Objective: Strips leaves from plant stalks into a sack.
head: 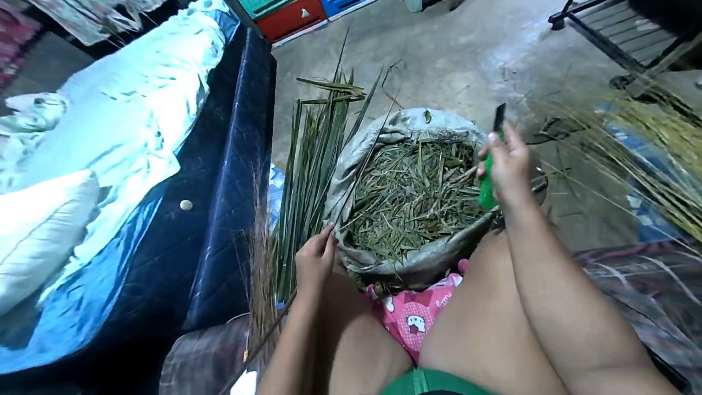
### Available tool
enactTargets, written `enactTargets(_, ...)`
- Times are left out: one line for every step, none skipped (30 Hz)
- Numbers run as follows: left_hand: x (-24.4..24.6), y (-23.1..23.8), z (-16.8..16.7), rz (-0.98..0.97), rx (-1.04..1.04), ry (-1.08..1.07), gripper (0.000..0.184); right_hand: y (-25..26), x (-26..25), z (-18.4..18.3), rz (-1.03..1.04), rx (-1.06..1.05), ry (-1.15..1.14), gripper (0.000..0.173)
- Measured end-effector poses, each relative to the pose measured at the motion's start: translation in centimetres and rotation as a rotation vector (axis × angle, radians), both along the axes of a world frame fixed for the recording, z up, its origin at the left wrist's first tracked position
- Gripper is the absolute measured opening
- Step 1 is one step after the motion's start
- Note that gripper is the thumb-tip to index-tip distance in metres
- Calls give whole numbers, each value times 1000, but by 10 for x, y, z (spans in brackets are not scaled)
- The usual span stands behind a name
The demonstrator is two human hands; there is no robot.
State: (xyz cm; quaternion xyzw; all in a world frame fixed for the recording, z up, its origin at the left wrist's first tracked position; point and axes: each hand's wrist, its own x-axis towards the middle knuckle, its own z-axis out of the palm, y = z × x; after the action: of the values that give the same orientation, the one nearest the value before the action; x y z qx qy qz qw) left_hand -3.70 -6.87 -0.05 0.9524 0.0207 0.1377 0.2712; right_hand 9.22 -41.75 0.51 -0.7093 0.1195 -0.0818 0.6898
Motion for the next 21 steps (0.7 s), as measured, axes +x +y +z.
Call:
enactTargets(9, 0, 1, 20, -54, 35, 30, 14, -7, 9, 103, -34, 17, 50)
enactTargets(18, -2, 3, 39, -101, 67, 31, 32, -14, 18, 231, -46, 55, 51)
enactTargets(29, -4, 6, 55, -143, 93, 31, 50, -20, 26, 379, -50, 110, 54)
enactTargets(39, -8, 8, 62, -176, 110, 31, 68, -24, 32, 534, -50, 172, 57)
enactTargets(50, -13, 11, 62, -198, 115, 30, 83, -27, 37, 692, -47, 246, 60)
enactTargets(60, -17, 13, 51, -209, 111, 30, 97, -27, 40, 824, -32, 305, 62)
enactTargets(70, -21, 14, 30, -206, 100, 31, 109, -25, 41, 904, -1, 334, 62)
enactTargets(79, -26, 15, 8, -193, 83, 31, 119, -22, 41, 938, 29, 345, 63)
enactTargets(88, -30, 15, -12, -173, 64, 31, 127, -17, 40, 946, 52, 348, 64)
enactTargets(96, -34, 15, -22, -157, 45, 31, 133, -10, 39, 938, 72, 346, 65)
enactTargets(103, -37, 13, -23, -144, 24, 30, 138, -2, 37, 922, 89, 343, 65)
enactTargets(110, -41, 12, -17, -137, 20, 30, 142, 4, 34, 900, 109, 342, 65)
enactTargets(115, -43, 11, -8, -132, 11, 29, 145, 10, 32, 880, 133, 346, 65)
enactTargets(120, -44, 8, -3, -121, -11, 28, 149, 14, 28, 863, 156, 348, 63)
enactTargets(124, -44, 6, -1, -110, -26, 27, 152, 17, 23, 847, 172, 348, 62)
enactTargets(127, -43, 3, 2, -98, -33, 27, 156, 19, 17, 832, 184, 352, 61)
enactTargets(128, -41, 0, 4, -93, -26, 27, 159, 20, 11, 819, 195, 356, 61)
enactTargets(129, -39, -3, 5, -91, -19, 27, 162, 20, 5, 809, 205, 356, 60)
enactTargets(129, -37, -5, 9, -92, -8, 27, 165, 21, 0, 800, 214, 348, 60)
enactTargets(129, -35, -7, 14, -95, 6, 28, 167, 21, -4, 787, 209, 340, 59)
enactTargets(129, -34, -8, 17, -100, 24, 28, 169, 21, -7, 773, 188, 333, 58)
